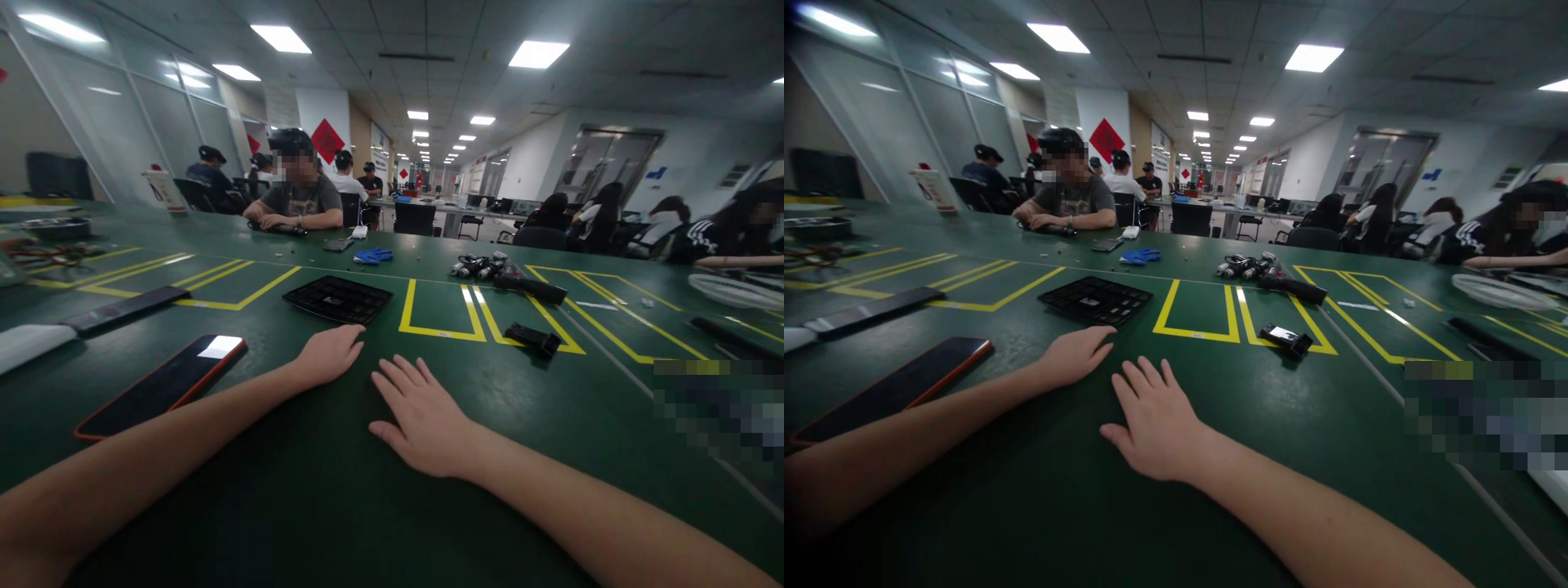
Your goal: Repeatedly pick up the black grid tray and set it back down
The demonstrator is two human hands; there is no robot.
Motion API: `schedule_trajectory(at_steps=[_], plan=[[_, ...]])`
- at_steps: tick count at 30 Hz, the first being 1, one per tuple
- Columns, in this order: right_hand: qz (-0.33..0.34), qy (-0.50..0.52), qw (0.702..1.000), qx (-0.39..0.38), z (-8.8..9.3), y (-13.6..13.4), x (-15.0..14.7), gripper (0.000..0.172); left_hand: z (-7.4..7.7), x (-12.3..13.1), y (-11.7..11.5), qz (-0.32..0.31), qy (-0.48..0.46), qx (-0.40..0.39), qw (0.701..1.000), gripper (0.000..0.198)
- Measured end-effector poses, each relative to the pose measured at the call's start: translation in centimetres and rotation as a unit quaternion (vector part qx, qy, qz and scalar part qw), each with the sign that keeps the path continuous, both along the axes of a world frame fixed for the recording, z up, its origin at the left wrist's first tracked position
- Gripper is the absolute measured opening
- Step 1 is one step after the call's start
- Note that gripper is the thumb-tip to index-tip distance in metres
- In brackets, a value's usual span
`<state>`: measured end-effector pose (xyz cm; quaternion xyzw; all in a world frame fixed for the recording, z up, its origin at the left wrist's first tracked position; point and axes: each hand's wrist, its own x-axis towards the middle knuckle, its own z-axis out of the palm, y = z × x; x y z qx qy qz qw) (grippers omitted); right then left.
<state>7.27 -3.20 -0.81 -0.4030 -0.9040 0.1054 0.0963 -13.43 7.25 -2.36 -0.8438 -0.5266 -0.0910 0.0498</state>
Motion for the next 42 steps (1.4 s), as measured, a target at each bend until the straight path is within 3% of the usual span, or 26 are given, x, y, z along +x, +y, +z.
schedule_trajectory(at_steps=[5, 42], plan=[[0.036, -0.028, 0.999, -0.027, -0.9, -0.3, -0.6, 0.071, -0.1, 0.4, -0.5, -0.01, 0.041, 0.005, 0.999, 0.041], [0.037, -0.039, 0.998, -0.023, -0.6, -0.8, -0.6, 0.072, 0.1, 1.1, -2.1, 0.016, 0.031, 0.013, 0.999, 0.039]])
